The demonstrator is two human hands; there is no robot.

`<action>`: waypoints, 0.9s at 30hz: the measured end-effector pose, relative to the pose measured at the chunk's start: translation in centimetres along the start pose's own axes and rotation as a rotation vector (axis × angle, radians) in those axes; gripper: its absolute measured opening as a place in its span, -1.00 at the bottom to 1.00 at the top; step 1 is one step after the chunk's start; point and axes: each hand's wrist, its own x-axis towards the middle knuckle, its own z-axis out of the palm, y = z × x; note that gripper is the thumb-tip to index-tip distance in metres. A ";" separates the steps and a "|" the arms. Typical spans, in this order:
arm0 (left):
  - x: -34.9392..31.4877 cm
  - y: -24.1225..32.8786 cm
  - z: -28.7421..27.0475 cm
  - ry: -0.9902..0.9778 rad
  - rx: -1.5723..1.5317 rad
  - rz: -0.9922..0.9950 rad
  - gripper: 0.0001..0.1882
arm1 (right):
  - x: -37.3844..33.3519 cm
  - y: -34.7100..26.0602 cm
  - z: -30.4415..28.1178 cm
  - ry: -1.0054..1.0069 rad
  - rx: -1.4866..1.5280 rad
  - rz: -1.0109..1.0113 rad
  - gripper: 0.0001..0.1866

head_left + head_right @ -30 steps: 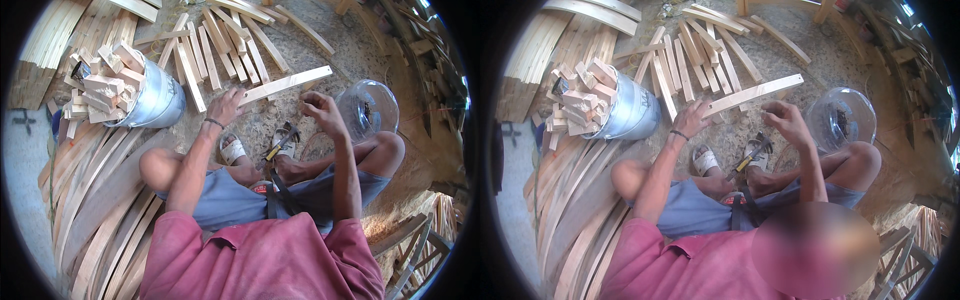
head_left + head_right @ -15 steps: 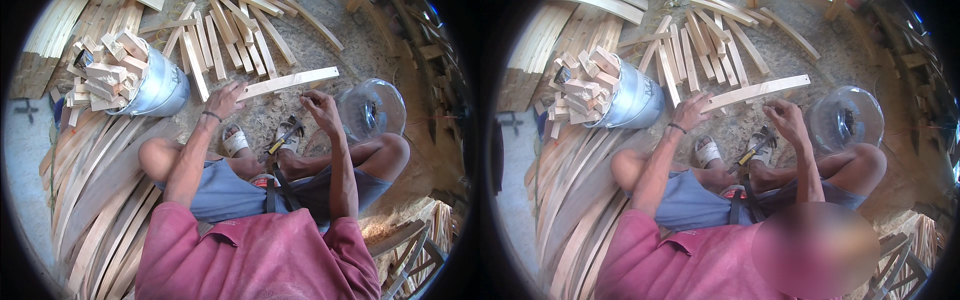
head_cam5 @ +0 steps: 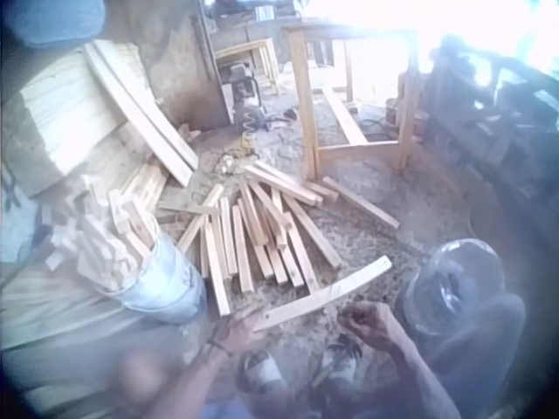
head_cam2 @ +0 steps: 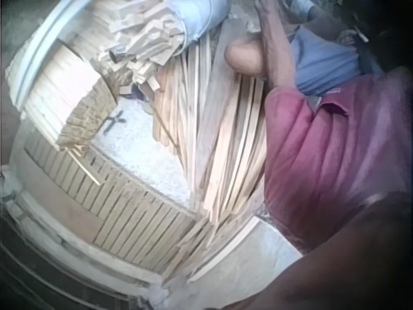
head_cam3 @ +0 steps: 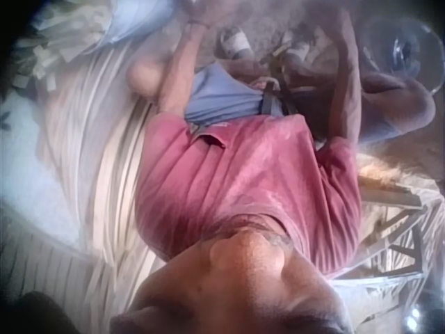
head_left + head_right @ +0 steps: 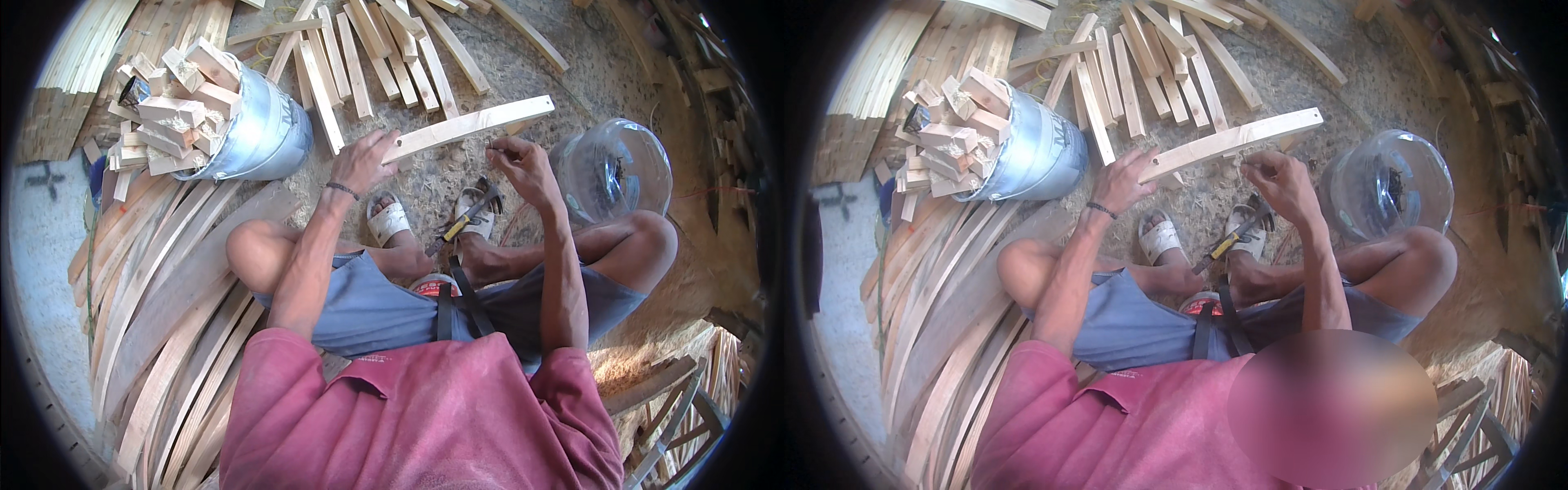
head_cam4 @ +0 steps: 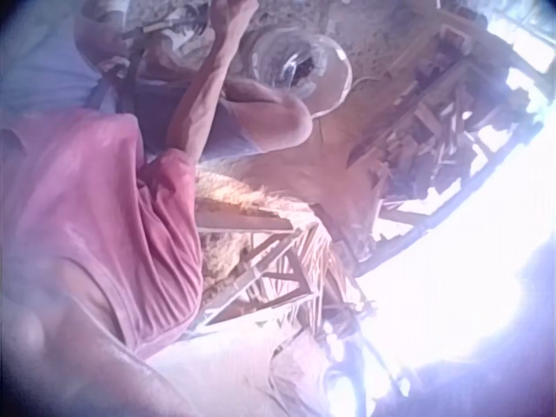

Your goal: The person assembles wooden furniture components by applying glue, positioning wooden slats, and driving nails into the joints using a hammer.

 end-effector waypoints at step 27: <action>0.9 3.4 1.4 -0.045 0.023 -0.055 -0.35 | -0.2 -0.9 0.4 -0.046 -0.023 -0.028 -0.78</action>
